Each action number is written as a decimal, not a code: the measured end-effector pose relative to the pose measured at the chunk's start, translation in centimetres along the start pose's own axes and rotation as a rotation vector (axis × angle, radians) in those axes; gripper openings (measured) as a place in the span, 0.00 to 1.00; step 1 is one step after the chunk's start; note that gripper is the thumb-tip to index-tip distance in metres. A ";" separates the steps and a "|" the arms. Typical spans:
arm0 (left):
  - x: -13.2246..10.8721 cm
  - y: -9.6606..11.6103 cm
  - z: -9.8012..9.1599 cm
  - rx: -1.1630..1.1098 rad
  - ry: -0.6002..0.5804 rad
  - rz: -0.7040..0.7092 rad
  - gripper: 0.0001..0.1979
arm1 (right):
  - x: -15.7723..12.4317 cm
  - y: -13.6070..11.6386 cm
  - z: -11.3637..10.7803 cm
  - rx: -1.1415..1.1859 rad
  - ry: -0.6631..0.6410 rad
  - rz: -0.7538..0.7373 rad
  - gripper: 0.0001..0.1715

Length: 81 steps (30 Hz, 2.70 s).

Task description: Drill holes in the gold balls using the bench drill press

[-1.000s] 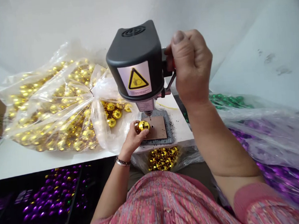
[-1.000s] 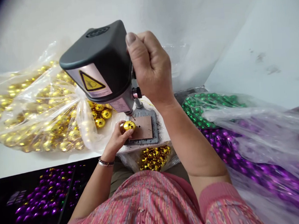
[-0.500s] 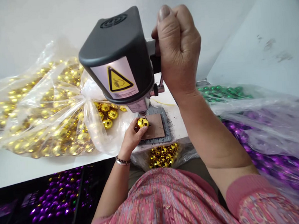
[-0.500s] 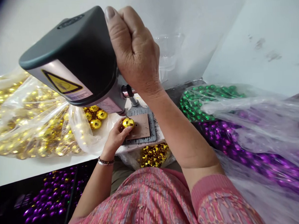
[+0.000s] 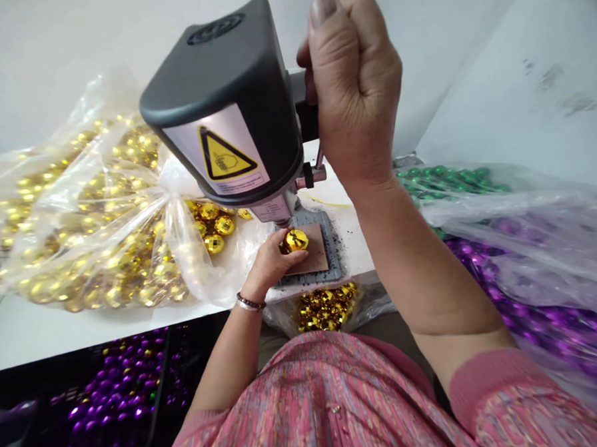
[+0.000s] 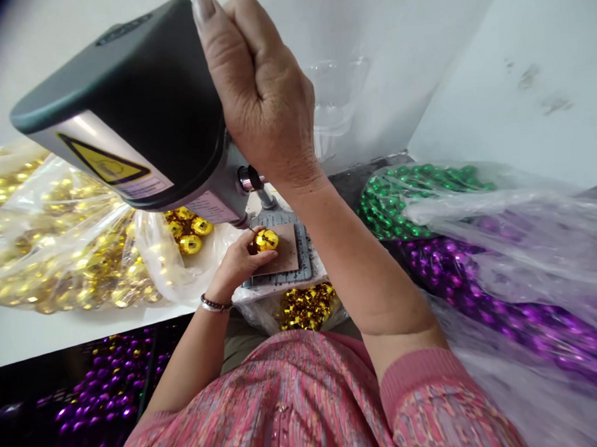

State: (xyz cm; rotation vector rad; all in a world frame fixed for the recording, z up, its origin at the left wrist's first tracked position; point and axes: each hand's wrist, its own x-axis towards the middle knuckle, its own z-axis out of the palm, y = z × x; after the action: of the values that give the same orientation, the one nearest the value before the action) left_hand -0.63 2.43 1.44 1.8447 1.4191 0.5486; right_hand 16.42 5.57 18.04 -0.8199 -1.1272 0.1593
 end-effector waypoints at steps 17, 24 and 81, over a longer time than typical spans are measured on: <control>-0.3 -0.3 0.8 -0.037 0.011 0.029 0.31 | -7.2 -2.2 -4.8 0.112 -0.185 0.016 0.15; -0.6 0.2 0.7 0.003 0.023 0.018 0.26 | -9.9 -0.5 -6.2 0.032 -0.204 -0.115 0.17; -0.6 -6.1 -7.3 0.627 0.336 -0.366 0.30 | -6.0 -1.8 -3.4 0.144 -0.042 -0.071 0.15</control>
State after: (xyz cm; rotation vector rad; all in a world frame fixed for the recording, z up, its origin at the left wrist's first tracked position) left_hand -9.86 4.69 1.51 1.9296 2.2971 0.2422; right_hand 16.07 -0.40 14.18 -0.6505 -1.1688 0.1969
